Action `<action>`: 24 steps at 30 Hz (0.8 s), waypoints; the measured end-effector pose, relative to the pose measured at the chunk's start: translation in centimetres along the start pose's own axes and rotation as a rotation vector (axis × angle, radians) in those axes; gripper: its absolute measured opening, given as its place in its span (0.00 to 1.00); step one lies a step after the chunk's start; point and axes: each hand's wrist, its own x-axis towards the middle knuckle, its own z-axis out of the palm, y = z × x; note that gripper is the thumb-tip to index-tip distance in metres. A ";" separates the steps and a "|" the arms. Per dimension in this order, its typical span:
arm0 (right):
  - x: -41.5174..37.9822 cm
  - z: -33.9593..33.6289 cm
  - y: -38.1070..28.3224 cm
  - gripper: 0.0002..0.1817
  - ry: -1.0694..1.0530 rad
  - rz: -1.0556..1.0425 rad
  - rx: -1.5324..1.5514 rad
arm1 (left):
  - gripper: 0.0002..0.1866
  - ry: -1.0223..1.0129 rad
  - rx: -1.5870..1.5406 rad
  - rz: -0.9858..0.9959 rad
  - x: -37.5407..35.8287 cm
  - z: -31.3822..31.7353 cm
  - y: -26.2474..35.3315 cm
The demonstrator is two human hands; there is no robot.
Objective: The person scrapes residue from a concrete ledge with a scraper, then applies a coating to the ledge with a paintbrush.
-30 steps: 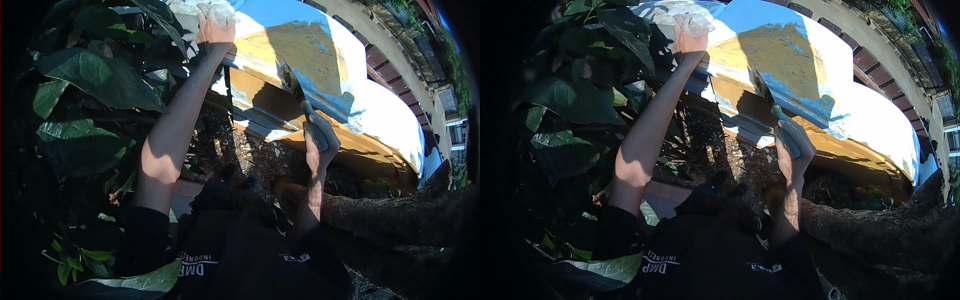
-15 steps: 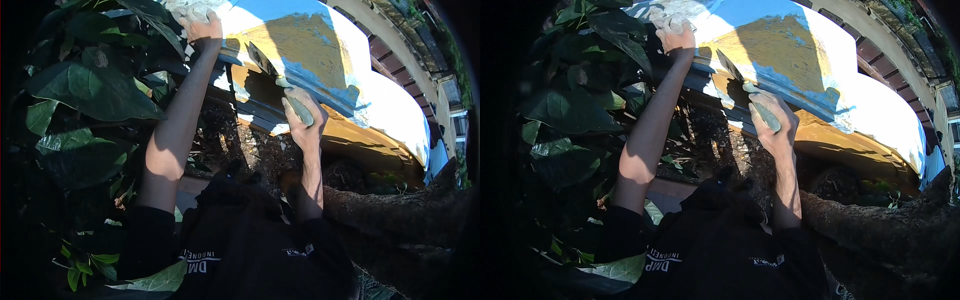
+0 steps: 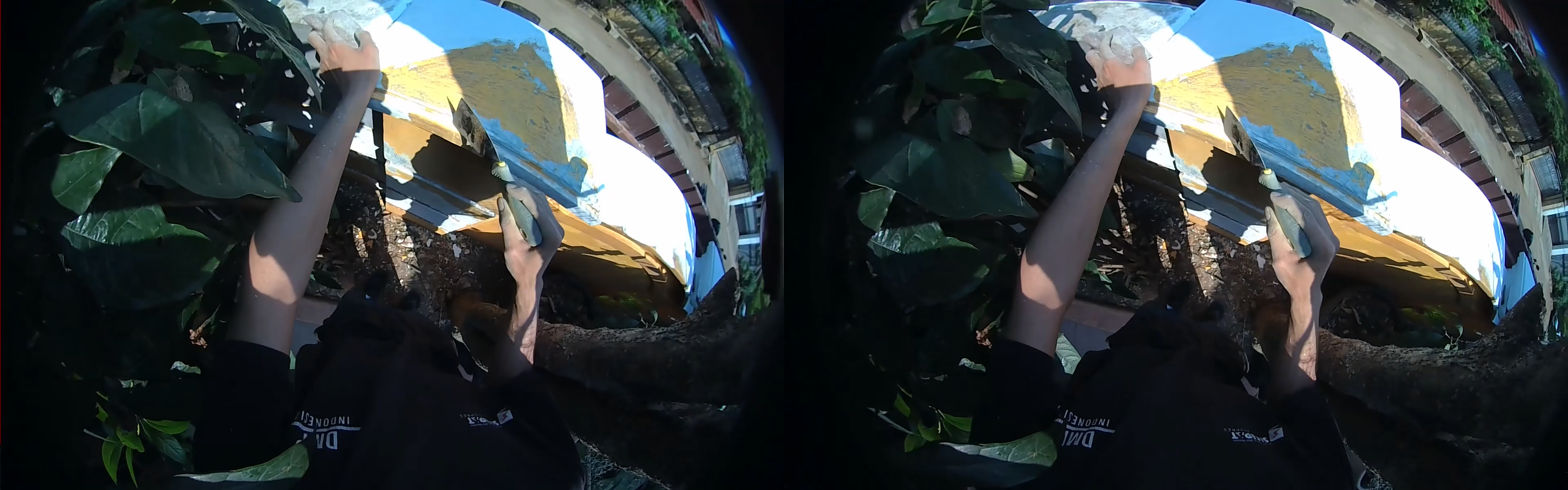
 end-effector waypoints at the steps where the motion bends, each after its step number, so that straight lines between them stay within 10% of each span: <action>1: 0.1 0.4 0.1 0.11 -0.009 0.056 0.037 | 0.33 -0.003 0.050 0.003 0.0 -0.2 0.0; 24: 0.5 0.2 1.2 0.14 0.051 0.073 -0.015 | 0.32 -0.058 0.113 0.038 -0.9 -0.2 0.5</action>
